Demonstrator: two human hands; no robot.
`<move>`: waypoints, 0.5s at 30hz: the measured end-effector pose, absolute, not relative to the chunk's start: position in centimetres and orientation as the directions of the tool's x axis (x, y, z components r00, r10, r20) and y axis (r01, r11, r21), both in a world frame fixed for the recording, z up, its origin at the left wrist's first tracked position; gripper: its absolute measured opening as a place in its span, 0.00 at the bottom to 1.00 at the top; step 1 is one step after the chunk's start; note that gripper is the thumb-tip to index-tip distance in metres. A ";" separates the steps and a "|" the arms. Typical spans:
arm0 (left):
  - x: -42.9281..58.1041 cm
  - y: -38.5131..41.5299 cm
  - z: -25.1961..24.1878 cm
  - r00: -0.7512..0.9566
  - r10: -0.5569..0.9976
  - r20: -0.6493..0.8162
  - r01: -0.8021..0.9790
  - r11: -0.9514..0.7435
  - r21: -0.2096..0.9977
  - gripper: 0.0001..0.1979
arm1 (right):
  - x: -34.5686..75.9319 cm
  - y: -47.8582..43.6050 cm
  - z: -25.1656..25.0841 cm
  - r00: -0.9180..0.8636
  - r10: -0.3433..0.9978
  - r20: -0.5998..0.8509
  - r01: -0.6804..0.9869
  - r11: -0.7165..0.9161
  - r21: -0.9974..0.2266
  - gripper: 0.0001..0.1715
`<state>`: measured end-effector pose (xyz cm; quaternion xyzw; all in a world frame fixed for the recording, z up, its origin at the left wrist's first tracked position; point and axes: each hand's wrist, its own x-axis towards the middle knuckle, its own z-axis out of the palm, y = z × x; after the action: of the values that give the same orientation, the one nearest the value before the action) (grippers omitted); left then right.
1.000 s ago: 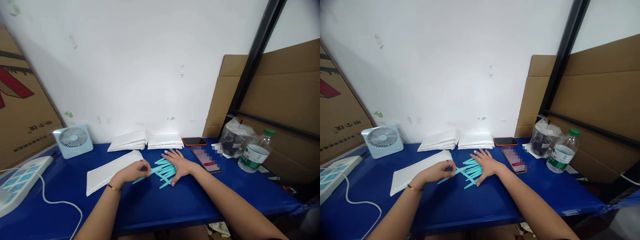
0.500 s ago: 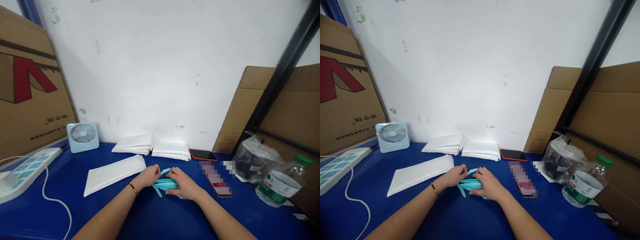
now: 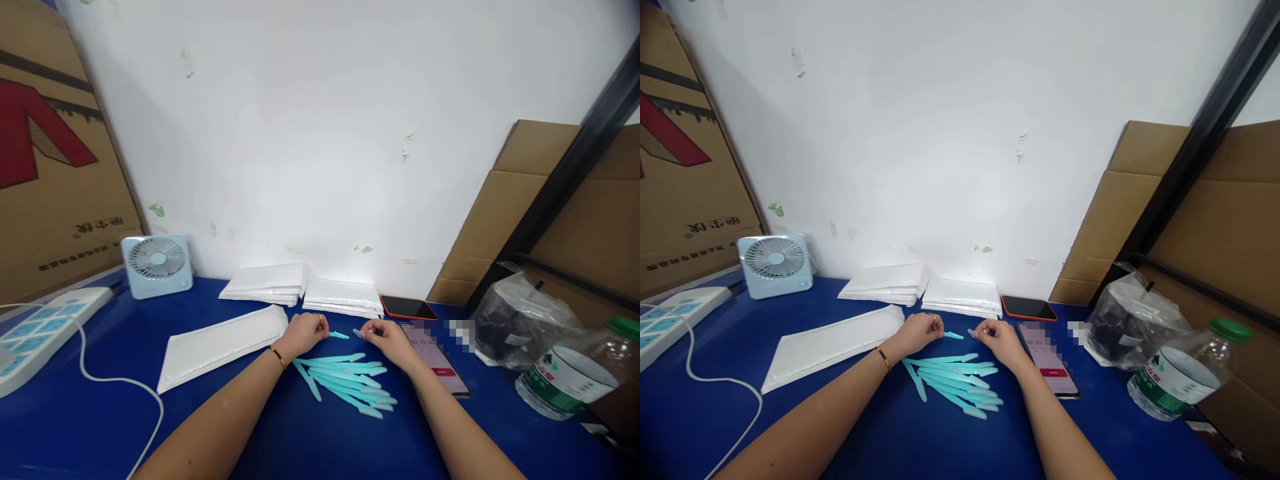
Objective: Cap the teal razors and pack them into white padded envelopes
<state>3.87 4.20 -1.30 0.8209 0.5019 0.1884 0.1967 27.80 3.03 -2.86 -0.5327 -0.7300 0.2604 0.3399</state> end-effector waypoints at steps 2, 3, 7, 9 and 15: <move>3.8 4.0 -1.3 0.395 0.907 0.142 0.766 -0.411 0.494 0.06 | 28.6 3.1 -2.6 -0.217 0.947 0.237 0.657 0.322 -0.682 0.12; 3.7 3.9 -1.2 0.388 0.908 0.160 0.769 -0.415 0.485 0.07 | 28.8 2.9 -2.3 -0.244 0.936 0.252 0.677 0.351 -0.647 0.12; 3.3 2.8 -0.8 0.509 0.846 0.159 0.727 -0.522 0.446 0.10 | 28.4 1.7 -1.1 -0.408 0.890 0.205 0.710 0.450 -0.541 0.11; 3.3 2.3 -0.7 0.577 0.808 0.117 0.699 -0.563 0.441 0.11 | 27.8 1.2 -0.9 -0.446 0.882 0.153 0.726 0.457 -0.514 0.11; 3.4 2.4 -0.8 0.525 0.849 0.056 0.772 -0.503 0.389 0.05 | 27.8 1.5 -1.3 -0.450 0.884 0.128 0.670 0.429 -0.606 0.11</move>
<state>3.42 2.41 -0.81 0.8585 0.4720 0.1206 0.1604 27.80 1.50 -1.26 -0.4759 -0.8161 0.2429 0.2200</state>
